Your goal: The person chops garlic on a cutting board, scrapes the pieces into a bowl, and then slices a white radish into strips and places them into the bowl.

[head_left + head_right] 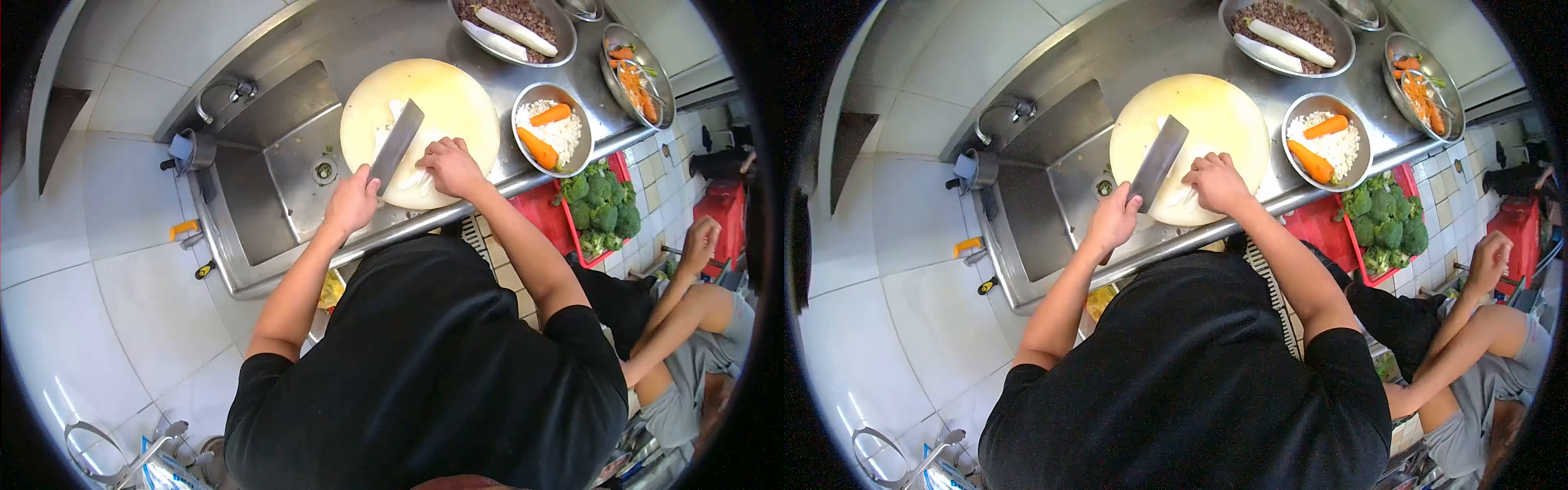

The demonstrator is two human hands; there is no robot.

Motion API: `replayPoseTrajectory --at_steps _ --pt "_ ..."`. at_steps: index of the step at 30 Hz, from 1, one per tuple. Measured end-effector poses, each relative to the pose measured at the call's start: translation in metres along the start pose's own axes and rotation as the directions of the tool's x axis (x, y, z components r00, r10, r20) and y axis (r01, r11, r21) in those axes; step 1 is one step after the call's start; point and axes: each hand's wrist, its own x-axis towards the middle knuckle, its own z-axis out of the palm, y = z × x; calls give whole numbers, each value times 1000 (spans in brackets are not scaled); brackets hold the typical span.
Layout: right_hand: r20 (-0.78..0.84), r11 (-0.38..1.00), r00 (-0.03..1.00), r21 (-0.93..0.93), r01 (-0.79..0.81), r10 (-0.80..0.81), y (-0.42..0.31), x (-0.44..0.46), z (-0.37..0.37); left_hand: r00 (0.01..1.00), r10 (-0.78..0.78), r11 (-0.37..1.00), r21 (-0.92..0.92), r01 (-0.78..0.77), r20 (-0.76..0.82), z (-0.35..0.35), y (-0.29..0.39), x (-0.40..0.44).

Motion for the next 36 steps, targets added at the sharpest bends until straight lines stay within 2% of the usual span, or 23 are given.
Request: replayPoseTrajectory --at_steps 1,4,8,9,12,15,16,18,19,20,22,24,25,26,27,28,30,32,34,36 --pt "-34 1000 999 -27 10 -11 -4 4 1 1000 10 1000 -21 -10 -9 0 -2 -2" --pt "109 992 989 -68 108 -100 -22 13 8 999 7 995 -97 -10 -33 -2 -8 -8" --pt "248 948 954 -224 226 -169 -37 32 23 996 0 988 -156 -14 -89 0 -27 0" --pt "201 941 961 -242 236 -189 -41 36 21 994 7 986 -162 -25 -113 -5 -27 -1" --pt "207 974 961 -93 207 -185 -42 44 1 984 40 980 -187 -73 -171 -18 -26 2" --pt "-7 971 996 222 89 -90 -33 42 -14 975 59 975 -200 -103 -213 -24 -30 5" --pt "-30 910 1000 414 4 10 -28 41 -21 979 42 978 -191 -80 -198 -26 -28 4" --pt "-14 659 978 740 -131 210 -14 37 -42 986 8 984 -175 -38 -168 -28 -24 3" --pt "-128 715 950 688 -121 284 -5 32 -51 988 23 982 -184 -51 -150 -22 -25 3" --pt "-238 715 916 696 -72 323 2 25 -58 991 37 979 -193 -62 -130 -11 -28 4" --pt "-481 837 815 548 -9 324 16 10 -69 997 65 975 -208 -73 -45 6 -26 1" --pt "-467 818 788 570 -79 402 23 -8 -71 992 90 974 -214 -68 92 27 -14 -6" --pt "-459 805 772 582 -114 441 23 -17 -71 984 137 965 -239 -107 112 51 -20 -7" --pt "-539 880 766 469 -72 350 22 -23 -66 974 184 954 -262 -145 132 71 -24 -6" --pt "-605 938 756 346 -33 250 22 -30 -56 940 52 977 -212 22 338 65 -6 -8" --pt "-657 976 740 216 2 144 21 -36 -47 951 71 976 -219 -4 301 67 -5 -8" --pt "-640 942 753 324 83 154 7 -45 -18 968 104 972 -229 -50 229 72 -6 -10" --pt "-571 957 821 251 145 26 12 -55 16 976 44 988 -155 -11 214 59 -2 -9" --pt "-429 981 903 160 112 -33 7 -68 28 982 -2 999 -47 11 186 47 -3 -7" --pt "-409 979 913 191 71 14 5 -77 30 982 -36 999 40 29 186 42 -3 -10"
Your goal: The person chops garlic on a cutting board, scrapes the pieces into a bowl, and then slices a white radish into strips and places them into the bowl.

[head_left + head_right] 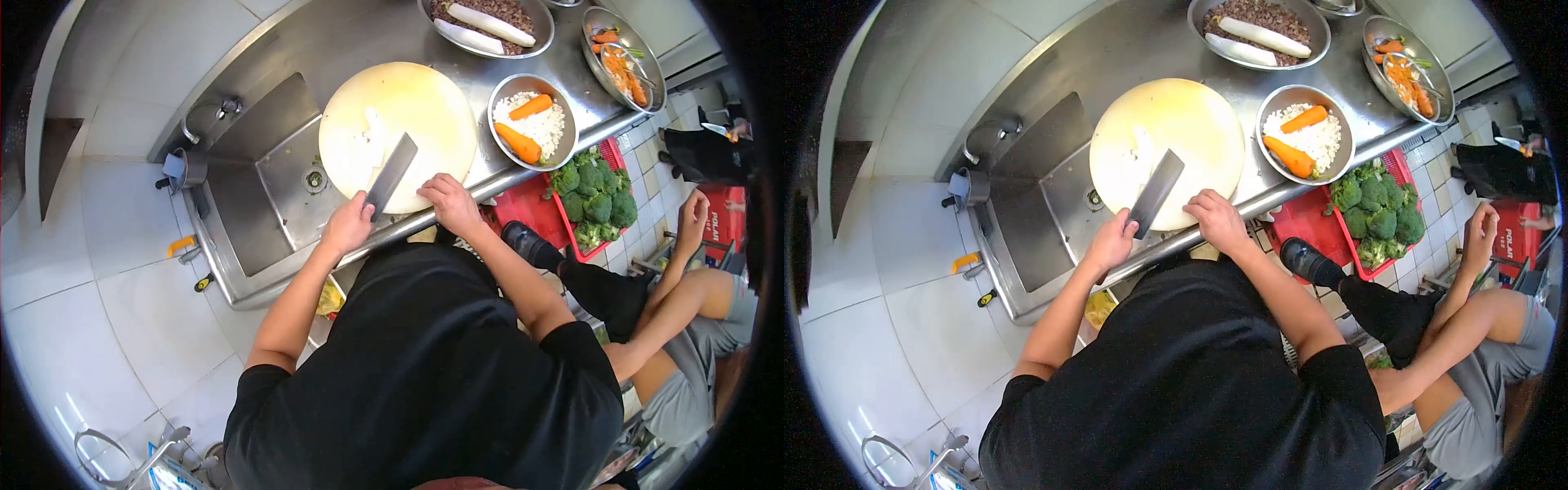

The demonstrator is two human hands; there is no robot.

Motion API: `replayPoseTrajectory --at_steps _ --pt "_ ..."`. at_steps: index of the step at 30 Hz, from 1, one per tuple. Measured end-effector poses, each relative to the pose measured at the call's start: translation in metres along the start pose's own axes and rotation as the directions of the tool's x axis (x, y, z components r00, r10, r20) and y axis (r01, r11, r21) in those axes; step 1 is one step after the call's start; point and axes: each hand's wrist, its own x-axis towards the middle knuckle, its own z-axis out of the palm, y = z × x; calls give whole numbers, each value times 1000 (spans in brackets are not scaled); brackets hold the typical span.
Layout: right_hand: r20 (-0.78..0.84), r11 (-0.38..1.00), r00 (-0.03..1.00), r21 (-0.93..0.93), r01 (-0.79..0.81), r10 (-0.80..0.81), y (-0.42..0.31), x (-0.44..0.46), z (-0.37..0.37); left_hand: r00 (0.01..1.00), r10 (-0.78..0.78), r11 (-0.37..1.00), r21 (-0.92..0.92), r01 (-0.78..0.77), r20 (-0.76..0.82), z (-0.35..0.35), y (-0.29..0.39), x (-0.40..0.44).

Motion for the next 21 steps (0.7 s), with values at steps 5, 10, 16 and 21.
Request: replayPoseTrajectory --at_steps 5,10,16,21 --pt "6 993 994 33 -113 113 -3 17 -8 998 4 994 113 3 -61 10 16 -21" --pt "146 1000 989 28 -14 9 1 26 25 999 1 987 160 5 -41 6 26 -28" --pt "109 995 993 -89 -35 44 -15 27 34 999 42 977 210 -38 -15 -6 28 -36" --pt "105 995 993 -93 -37 47 -14 23 34 1000 -2 983 182 2 0 11 24 -40"
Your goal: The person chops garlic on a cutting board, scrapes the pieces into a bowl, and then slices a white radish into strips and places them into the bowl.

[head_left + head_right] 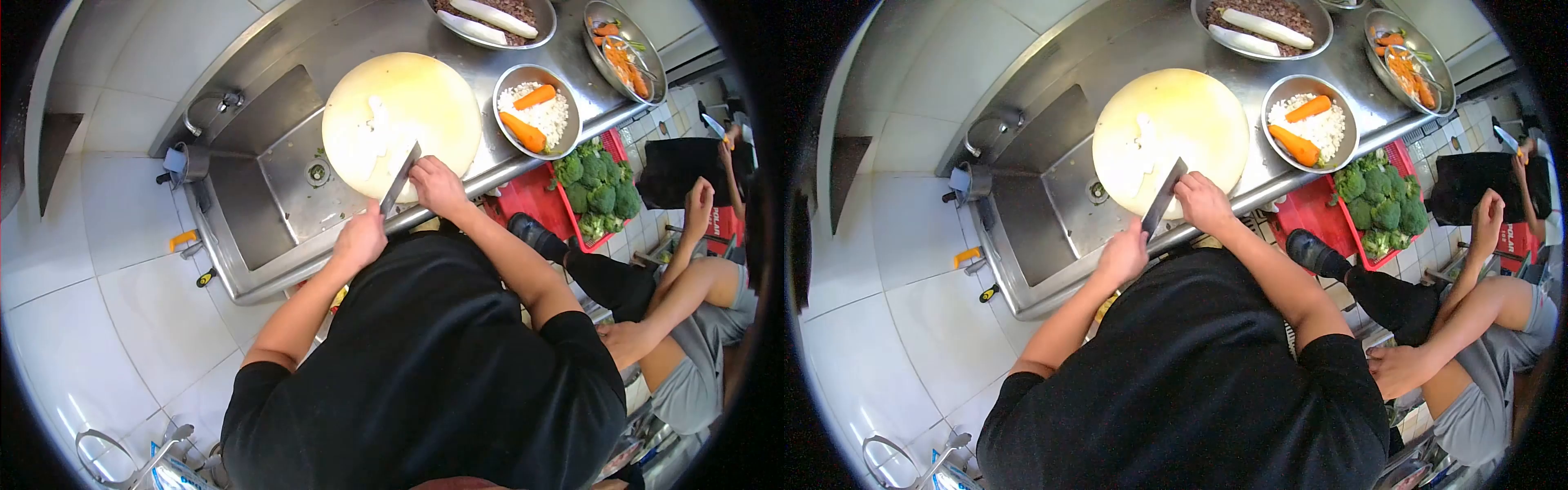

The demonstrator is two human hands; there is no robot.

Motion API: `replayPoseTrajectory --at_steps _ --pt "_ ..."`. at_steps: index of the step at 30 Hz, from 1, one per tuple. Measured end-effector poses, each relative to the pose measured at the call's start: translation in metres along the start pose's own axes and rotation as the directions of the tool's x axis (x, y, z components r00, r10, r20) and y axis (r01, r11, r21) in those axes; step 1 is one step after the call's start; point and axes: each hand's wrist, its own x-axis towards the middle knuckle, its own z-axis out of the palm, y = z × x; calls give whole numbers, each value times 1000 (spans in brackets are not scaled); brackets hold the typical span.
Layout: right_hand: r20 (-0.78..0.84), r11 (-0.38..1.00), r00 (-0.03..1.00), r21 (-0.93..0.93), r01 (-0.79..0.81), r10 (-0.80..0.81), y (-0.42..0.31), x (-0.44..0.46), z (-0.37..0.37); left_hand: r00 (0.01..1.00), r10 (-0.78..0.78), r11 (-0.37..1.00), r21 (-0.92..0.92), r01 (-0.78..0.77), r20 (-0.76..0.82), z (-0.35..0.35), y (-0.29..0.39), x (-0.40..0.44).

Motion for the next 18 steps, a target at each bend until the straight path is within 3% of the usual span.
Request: replayPoseTrajectory --at_steps 7,11,15,18 --pt "-38 998 998 18 58 -57 1 0 -9 997 74 997 -30 -74 -4 -11 6 1" --pt "-36 999 999 43 28 -26 2 -4 -6 999 -53 997 -64 53 4 11 13 5" --pt "17 991 999 128 28 -31 -1 2 -19 997 42 997 -57 -45 -60 -3 11 17" --pt "7 992 1000 127 19 -20 2 0 -14 992 7 996 -87 -18 -126 -18 11 13"
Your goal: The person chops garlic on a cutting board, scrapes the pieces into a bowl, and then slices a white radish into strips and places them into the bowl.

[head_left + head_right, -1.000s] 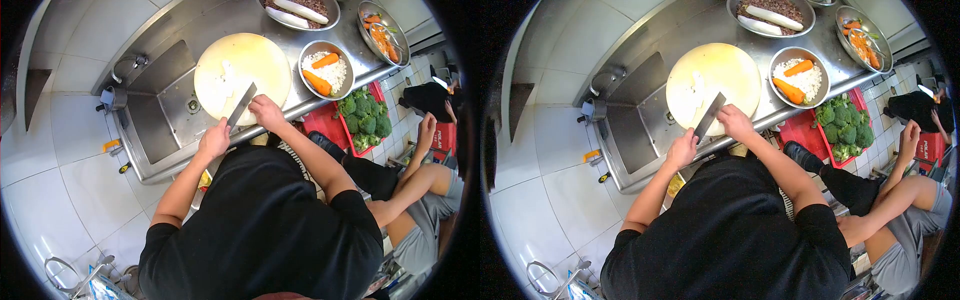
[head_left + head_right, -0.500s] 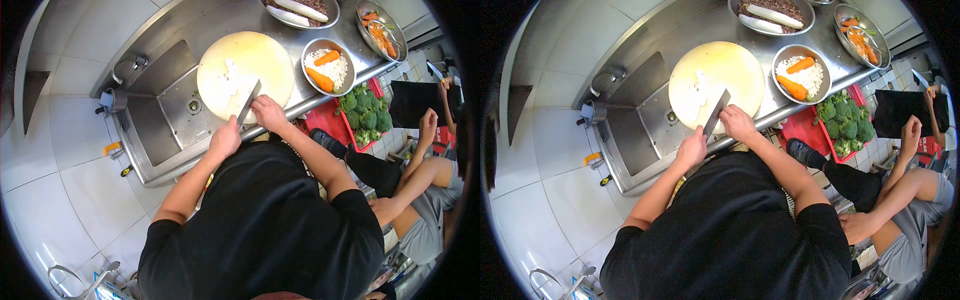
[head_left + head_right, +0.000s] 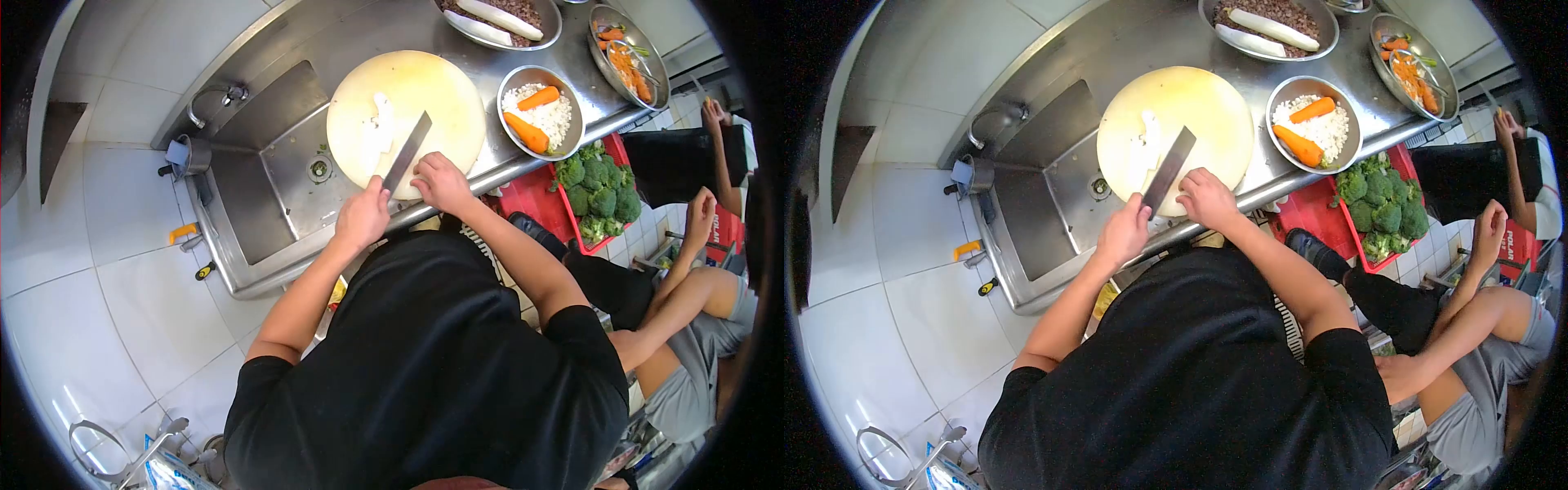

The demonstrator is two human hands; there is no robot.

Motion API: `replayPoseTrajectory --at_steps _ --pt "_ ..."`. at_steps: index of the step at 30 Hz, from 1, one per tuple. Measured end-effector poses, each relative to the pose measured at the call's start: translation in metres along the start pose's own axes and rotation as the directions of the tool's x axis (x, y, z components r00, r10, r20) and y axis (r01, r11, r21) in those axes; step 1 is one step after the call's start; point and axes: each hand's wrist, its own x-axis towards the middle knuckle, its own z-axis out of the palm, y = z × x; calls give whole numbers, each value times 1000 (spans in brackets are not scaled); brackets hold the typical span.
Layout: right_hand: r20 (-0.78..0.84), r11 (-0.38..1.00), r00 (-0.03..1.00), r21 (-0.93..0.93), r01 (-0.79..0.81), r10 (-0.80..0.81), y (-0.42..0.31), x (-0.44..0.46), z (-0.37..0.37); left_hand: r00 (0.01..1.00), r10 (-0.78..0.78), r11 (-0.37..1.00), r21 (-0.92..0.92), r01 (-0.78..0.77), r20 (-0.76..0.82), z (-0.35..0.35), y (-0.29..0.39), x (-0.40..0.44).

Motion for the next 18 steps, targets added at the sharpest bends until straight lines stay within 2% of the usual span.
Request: replayPoseTrajectory --at_steps 2,5,6,9,10,13,16,17,18 --pt "3 999 1000 -24 -27 27 6 5 9 997 41 999 -33 -43 -59 -6 -7 3" --pt "-128 993 985 36 -109 113 13 8 8 975 82 991 -83 -101 -206 -4 -22 2" --pt "-71 990 988 18 -138 139 11 12 -2 965 95 988 -97 -121 -245 -4 -27 0" --pt "3 996 996 -15 91 -91 8 40 -20 964 60 983 -152 -102 -260 -7 -37 2" --pt "150 989 982 -84 125 -111 15 48 -18 968 36 982 -173 -81 -248 -9 -39 4" --pt "359 972 931 -187 146 -71 19 64 -22 973 22 991 -123 -51 -232 -19 -40 11" --pt "307 982 947 -184 -36 92 29 61 -37 939 148 988 -1 -156 -310 -20 -53 7" --pt "130 977 969 -76 -199 208 38 59 -44 944 146 989 24 -146 -295 -21 -56 3" --pt "-33 940 940 63 -337 339 40 58 -55 950 143 990 50 -134 -278 -22 -58 -3"
